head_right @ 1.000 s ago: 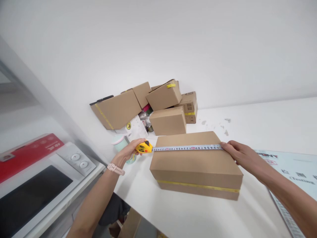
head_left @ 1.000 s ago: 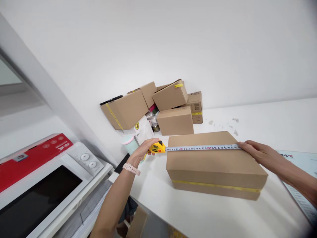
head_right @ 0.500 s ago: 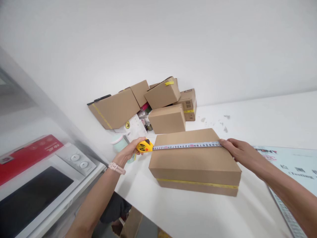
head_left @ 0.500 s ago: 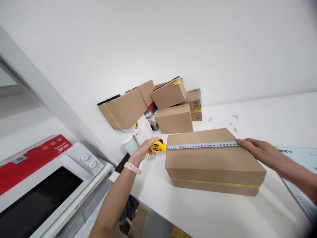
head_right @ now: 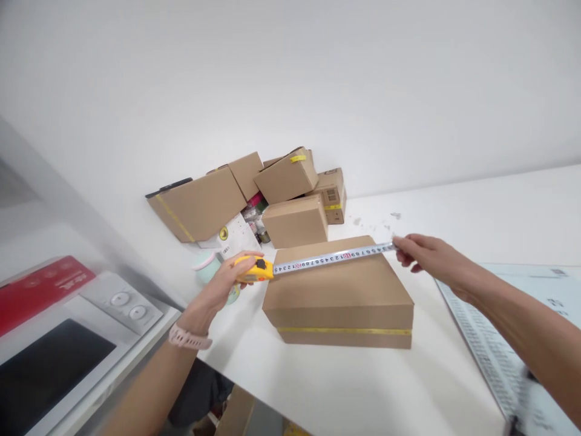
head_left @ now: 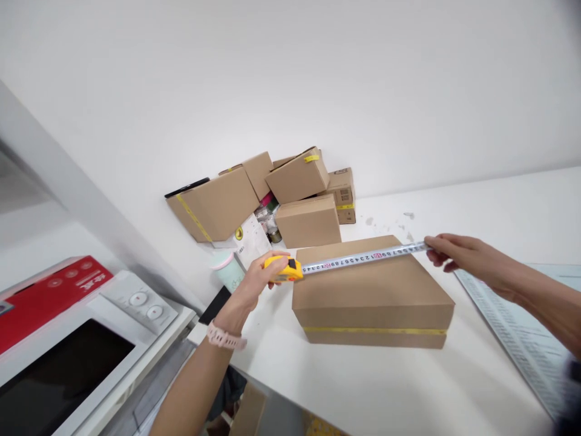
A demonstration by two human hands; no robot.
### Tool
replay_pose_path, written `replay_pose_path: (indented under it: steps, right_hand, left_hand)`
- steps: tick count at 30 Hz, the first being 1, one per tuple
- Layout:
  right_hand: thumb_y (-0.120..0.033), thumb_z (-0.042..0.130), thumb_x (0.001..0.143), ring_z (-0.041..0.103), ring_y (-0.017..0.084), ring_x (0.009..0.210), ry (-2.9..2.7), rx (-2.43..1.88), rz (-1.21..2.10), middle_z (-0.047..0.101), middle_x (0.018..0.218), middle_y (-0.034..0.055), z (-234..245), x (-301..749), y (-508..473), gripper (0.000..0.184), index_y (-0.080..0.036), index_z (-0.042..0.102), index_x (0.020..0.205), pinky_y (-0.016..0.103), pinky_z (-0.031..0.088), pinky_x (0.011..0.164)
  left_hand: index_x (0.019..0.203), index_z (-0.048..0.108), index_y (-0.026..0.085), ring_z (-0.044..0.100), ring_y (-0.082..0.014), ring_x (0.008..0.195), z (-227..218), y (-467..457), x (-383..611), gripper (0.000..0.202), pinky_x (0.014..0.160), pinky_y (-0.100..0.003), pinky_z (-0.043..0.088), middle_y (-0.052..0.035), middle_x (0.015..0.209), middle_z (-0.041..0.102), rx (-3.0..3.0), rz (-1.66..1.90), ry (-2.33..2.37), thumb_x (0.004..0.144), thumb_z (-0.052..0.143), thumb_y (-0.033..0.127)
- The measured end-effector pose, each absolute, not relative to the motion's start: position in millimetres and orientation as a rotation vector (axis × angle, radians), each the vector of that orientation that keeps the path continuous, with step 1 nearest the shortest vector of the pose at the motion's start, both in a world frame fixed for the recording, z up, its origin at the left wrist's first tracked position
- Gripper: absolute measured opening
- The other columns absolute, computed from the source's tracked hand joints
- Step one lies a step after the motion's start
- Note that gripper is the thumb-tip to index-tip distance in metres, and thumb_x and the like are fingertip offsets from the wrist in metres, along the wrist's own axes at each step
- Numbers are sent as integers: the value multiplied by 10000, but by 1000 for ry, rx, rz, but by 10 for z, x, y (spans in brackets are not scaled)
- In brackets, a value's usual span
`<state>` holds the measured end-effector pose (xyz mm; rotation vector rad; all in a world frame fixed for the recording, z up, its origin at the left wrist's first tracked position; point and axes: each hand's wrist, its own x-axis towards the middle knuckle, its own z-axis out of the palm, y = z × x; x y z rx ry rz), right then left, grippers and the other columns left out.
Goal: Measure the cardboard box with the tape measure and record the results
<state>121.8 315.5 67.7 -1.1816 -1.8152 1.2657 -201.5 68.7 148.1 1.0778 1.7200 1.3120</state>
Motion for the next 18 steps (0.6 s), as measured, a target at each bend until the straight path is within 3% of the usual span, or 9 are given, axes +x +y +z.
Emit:
replay_pose_path:
  steps: [3,5,7,9,13,18]
  right_hand:
    - [-521,560,900,635,244,960,-1697,-1078,1272,689,967,94,824,1164,3225,327,-217,663,841,353,535,831]
    - [-531,546,918,633,257,1022,-1796,-1013,1243,695,1014,95,883,1022,3267,339,-218,656,855,358,527,886]
    - [-570,520,933,636,265,984,-1959,-973,1200,695,959,80,911,810,3304,378,-224,632,832,369,520,867]
    - [-581,501,939,642,266,894,-2107,-991,1137,687,883,65,922,577,3342,387,-229,604,817,374,512,802]
    - [-511,549,911,650,282,818,-2268,-1032,1043,699,839,85,914,246,3425,338,-224,589,737,379,482,749]
    - [-508,586,877,621,266,733,-2304,-1019,1055,662,724,68,812,207,3489,375,-223,554,635,367,448,697]
  left_hand:
    - [1177,706,145,639,-168,615,1413,375,-1568,612,457,-214,393,-122,938,744,1015,1094,1500,757,761,587]
    - [1223,690,156,674,-212,611,1193,221,-1238,726,470,-267,465,-124,941,737,909,984,1346,705,728,663]
    - [1193,692,170,688,-167,751,892,173,-930,693,681,-246,518,-95,928,735,672,1016,1035,599,869,478]
    - [1060,689,159,686,-173,713,610,232,-668,649,651,-252,514,-118,897,743,627,1116,854,535,906,475]
    - [994,622,176,705,-217,600,363,468,-295,564,544,-311,517,-99,955,693,556,1370,671,679,779,617]
    - [1064,573,184,708,-222,588,348,543,-40,687,520,-278,480,-86,949,673,457,1384,688,650,763,698]
